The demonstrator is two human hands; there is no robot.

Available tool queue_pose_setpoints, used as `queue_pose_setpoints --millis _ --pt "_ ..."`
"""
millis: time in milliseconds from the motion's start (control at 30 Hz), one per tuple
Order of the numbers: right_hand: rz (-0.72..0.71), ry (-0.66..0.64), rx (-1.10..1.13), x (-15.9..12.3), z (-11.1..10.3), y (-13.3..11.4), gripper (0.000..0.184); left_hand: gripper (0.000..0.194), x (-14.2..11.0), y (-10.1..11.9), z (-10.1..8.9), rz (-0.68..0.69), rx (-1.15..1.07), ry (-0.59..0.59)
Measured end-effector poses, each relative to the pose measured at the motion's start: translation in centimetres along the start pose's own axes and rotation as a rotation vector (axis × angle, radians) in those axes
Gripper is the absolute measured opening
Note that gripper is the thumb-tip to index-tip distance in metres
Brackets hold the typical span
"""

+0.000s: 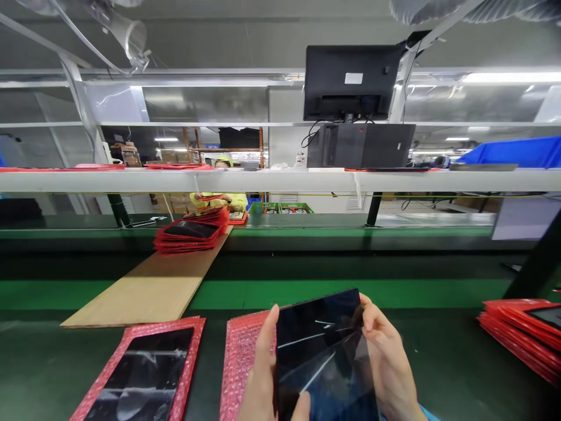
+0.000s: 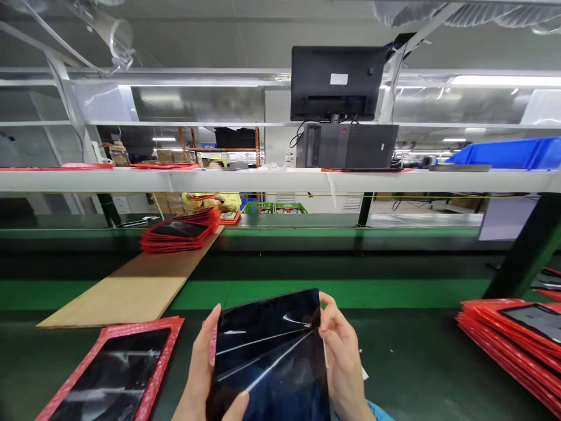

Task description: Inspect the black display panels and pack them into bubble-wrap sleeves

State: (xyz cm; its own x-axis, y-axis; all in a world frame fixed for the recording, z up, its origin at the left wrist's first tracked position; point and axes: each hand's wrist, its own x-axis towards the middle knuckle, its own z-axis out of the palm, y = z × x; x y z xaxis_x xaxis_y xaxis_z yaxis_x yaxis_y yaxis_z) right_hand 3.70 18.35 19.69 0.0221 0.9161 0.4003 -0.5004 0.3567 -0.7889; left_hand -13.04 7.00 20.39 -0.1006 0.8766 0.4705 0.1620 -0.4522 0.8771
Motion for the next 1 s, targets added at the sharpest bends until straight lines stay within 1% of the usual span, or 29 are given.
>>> queue_pose_setpoints --millis 67,133,167,233,300,333,367,467,567,667,767,900,1000 --pt "0.036 0.0 -0.004 -0.1 0.2 0.1 0.022 0.091 0.4 0.5 -0.3 -0.025 0.042 0.026" --pt "0.08 0.001 -0.008 -0.1 0.1 0.4 0.02 0.09 0.8 0.9 -0.6 -0.031 0.015 0.023" --pt "0.105 -0.001 -0.013 -0.1 -0.1 0.5 0.019 0.09 1.1 1.0 -0.8 -0.038 -0.049 -0.001" --pt "0.145 -0.008 -0.042 -0.1 -0.5 0.9 0.017 0.096 1.6 1.0 -1.0 -0.079 -0.257 -0.075" --pt "0.148 -0.01 -0.08 0.1 -1.0 1.2 0.017 0.101 2.0 0.9 -1.0 -0.141 -0.477 -0.1" --pt "0.142 0.001 -0.091 0.2 -1.2 1.2 0.017 0.098 2.2 0.8 -1.0 -0.172 -0.554 -0.087" --pt "0.139 0.026 -0.095 0.3 -1.4 1.2 0.016 0.09 2.3 0.8 -0.9 -0.199 -0.6 -0.058" --pt "0.163 0.119 -0.073 0.6 -1.4 0.9 0.011 0.063 2.5 0.6 -0.8 -0.248 -0.651 0.058" --pt "0.196 0.145 0.0 0.9 -1.1 0.5 0.014 0.048 2.6 0.4 -0.8 -0.254 -0.615 0.173" --pt "0.231 0.128 0.065 1.3 -0.9 0.4 0.017 0.039 2.7 0.3 -0.8 -0.228 -0.556 0.233" --pt "0.236 0.108 0.08 1.6 -1.1 0.6 0.017 0.043 2.9 0.3 -0.7 -0.254 -0.65 0.231" --pt "0.26 0.091 0.084 1.8 -1.1 0.7 0.008 0.057 3.1 0.5 -0.4 -0.325 -0.789 0.135" --pt "0.252 0.096 0.054 1.8 -0.7 0.4 0.005 0.057 3.1 0.3 -0.3 -0.324 -0.828 0.114"
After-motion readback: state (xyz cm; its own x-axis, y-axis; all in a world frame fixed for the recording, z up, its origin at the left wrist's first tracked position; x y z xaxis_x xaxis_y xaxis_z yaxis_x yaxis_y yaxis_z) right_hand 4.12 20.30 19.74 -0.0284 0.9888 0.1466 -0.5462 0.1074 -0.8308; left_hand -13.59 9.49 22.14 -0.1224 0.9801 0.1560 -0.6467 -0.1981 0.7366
